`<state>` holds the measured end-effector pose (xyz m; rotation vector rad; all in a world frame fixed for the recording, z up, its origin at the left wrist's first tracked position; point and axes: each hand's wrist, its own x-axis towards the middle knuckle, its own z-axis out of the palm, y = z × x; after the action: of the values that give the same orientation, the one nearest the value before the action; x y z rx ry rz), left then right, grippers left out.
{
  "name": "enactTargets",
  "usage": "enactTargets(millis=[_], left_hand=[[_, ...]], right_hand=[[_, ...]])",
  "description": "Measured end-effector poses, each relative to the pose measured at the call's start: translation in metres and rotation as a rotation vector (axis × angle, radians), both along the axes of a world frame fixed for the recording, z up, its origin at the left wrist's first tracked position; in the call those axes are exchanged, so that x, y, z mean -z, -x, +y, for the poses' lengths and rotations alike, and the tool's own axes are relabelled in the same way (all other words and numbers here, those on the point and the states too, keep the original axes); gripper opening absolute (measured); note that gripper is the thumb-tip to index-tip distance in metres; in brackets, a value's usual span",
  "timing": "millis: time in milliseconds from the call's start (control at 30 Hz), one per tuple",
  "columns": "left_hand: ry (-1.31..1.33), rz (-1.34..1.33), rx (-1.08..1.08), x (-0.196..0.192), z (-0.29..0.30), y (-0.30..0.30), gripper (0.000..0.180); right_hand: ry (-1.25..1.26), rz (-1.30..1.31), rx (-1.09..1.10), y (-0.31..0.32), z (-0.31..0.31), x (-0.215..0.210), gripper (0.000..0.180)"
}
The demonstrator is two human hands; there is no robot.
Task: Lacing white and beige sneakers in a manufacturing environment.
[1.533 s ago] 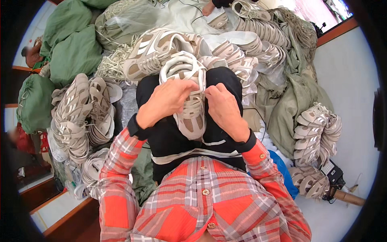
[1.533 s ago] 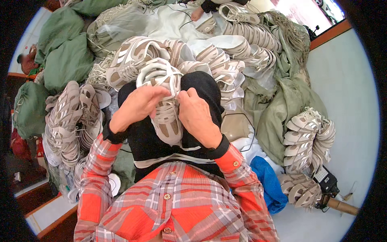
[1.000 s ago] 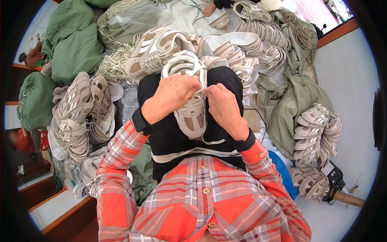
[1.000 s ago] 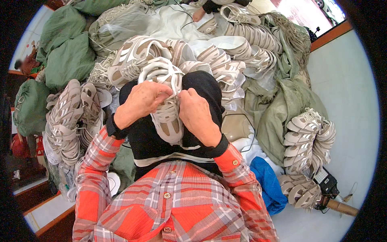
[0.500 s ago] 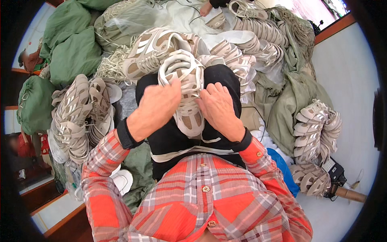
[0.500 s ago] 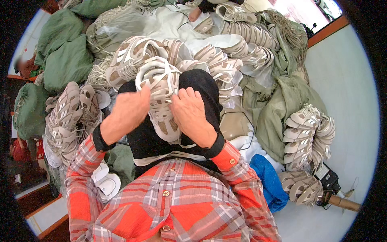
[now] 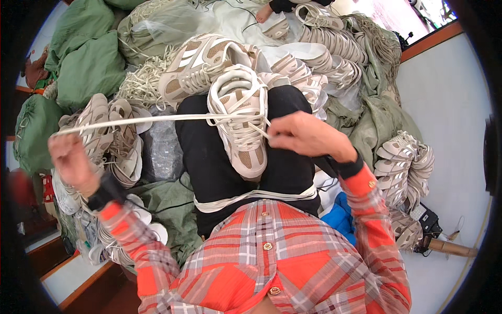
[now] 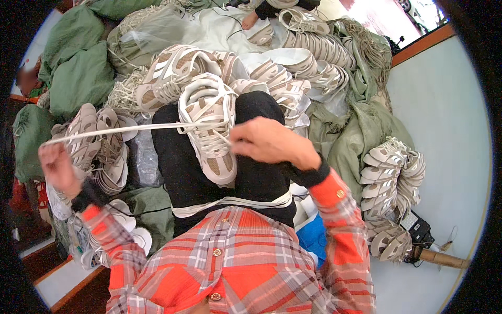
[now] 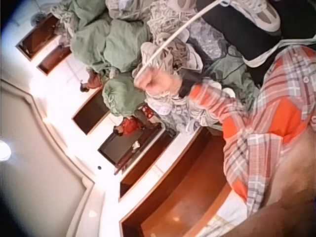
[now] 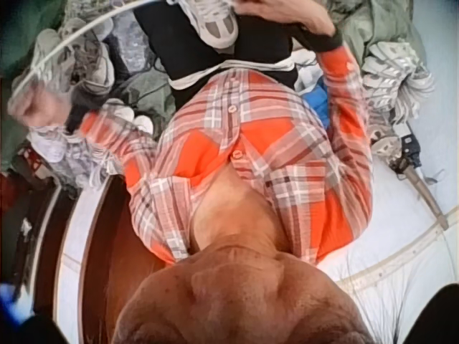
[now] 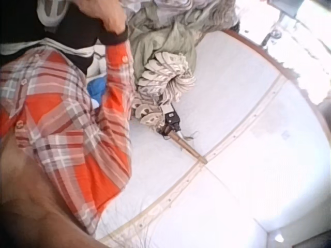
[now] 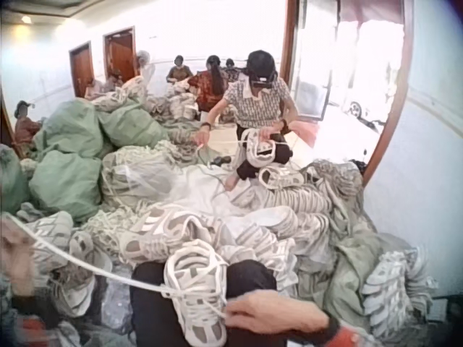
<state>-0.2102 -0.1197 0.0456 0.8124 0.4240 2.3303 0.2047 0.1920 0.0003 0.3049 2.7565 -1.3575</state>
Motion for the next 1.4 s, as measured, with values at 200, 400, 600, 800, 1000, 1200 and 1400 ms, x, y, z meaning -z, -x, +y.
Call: enactTargets(millis=[200, 400, 600, 800, 1000, 1200, 1400], left_hand=[[0.166, 0.127, -0.292, -0.047, -0.017, -0.034, 0.014], [0.124, -0.101, -0.177, -0.011, -0.046, -0.002, 0.01], [1.274, 0.413, -0.952, 0.051, -0.008, -0.07, 0.029], [1.289, 0.592, -0.283, 0.094, 0.035, -0.167, 0.025], [1.22, 0.659, -0.081, 0.087, 0.107, -0.23, 0.02], [1.237, 1.123, -0.337, 0.107, 0.135, -0.226, 0.013], [1.05, 1.433, -0.516, 0.097, 0.143, -0.217, 0.01]], right_hand=[[0.241, 0.163, 0.472, 0.028, 0.004, 0.026, 0.012], [-0.13, 0.206, 0.08, 0.064, -0.043, 0.033, 0.018], [-0.324, 0.197, -0.206, 0.065, -0.109, 0.048, 0.009], [-0.454, -0.014, 0.167, 0.052, -0.056, 0.029, 0.009], [-0.298, 0.101, 0.292, 0.057, -0.046, 0.014, 0.023], [-0.198, 0.229, 0.263, 0.057, -0.047, 0.037, 0.026], [-0.187, 0.193, 0.205, 0.059, -0.041, 0.041, 0.027]])
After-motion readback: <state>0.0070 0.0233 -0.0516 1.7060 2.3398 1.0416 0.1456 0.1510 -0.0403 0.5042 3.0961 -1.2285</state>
